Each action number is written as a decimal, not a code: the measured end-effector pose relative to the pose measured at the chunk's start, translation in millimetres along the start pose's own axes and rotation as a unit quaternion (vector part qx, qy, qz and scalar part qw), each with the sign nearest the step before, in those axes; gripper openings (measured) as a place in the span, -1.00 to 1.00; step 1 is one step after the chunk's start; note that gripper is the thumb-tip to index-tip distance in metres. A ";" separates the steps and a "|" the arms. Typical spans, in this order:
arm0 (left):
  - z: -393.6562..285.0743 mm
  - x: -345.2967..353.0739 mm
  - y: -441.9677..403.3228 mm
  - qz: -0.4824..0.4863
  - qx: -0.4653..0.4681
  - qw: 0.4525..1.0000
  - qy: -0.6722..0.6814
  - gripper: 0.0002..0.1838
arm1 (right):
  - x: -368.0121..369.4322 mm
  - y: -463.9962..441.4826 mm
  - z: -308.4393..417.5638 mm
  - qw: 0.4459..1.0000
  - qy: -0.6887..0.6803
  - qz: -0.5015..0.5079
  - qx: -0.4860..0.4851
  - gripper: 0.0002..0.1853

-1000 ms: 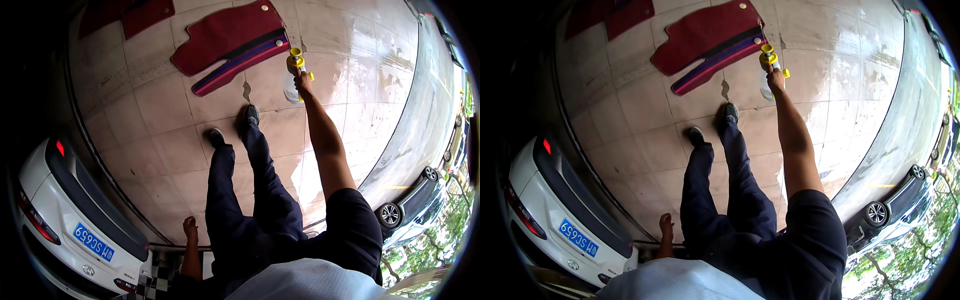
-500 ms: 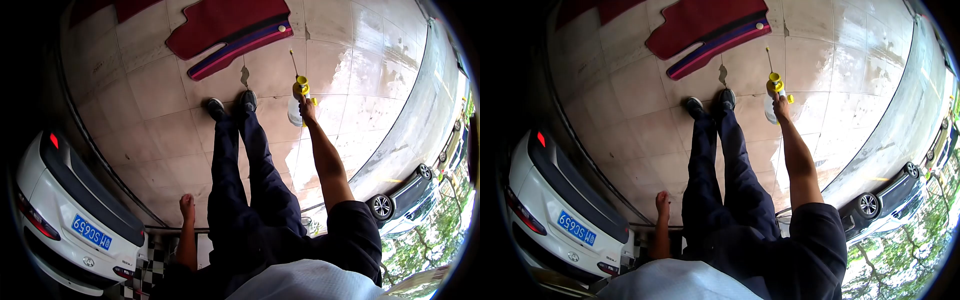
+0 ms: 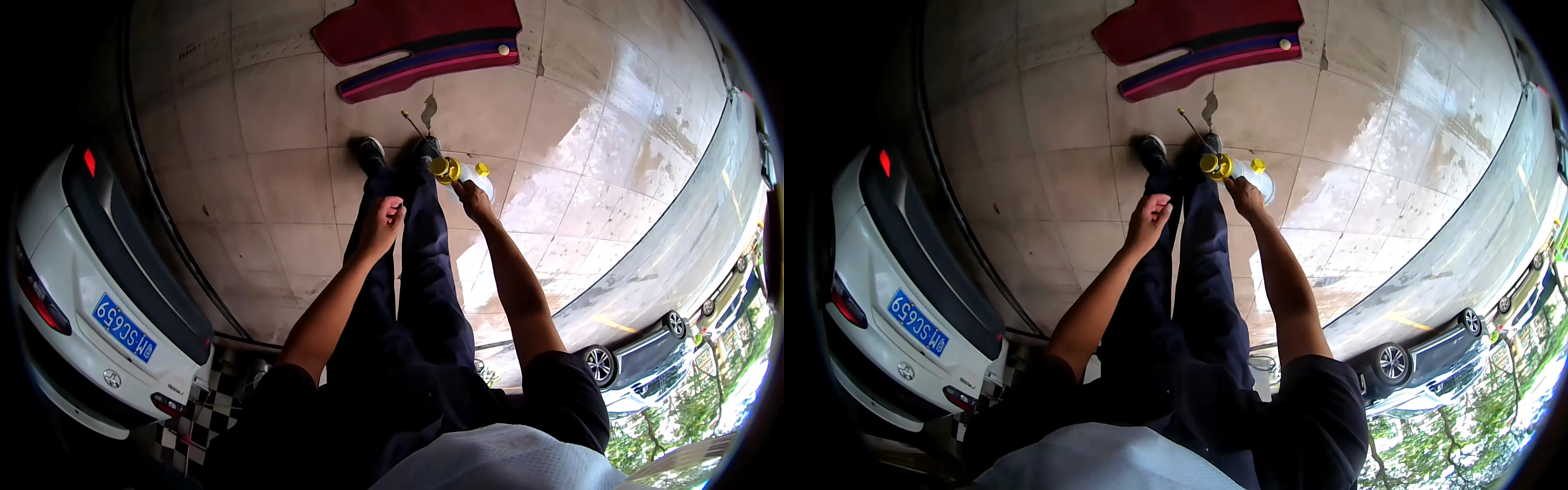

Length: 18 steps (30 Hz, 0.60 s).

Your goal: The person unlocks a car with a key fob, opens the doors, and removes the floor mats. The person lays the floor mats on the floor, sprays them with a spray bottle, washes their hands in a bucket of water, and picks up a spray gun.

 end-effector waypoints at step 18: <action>34.0 -35.3 28.8 -0.040 0.005 0.999 -0.015 -0.82 | -72.0 -131.0 125.0 0.990 0.109 -0.075 -0.051 -0.45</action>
Point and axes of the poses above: each hand's wrist, its own y-axis away from the middle knuckle, its own x-axis out of the palm, z = x × y, the point moved 3 cm from there along -y, towards the middle knuckle, and after that the axes turned 2 degrees about z, right-handed, at the moved point
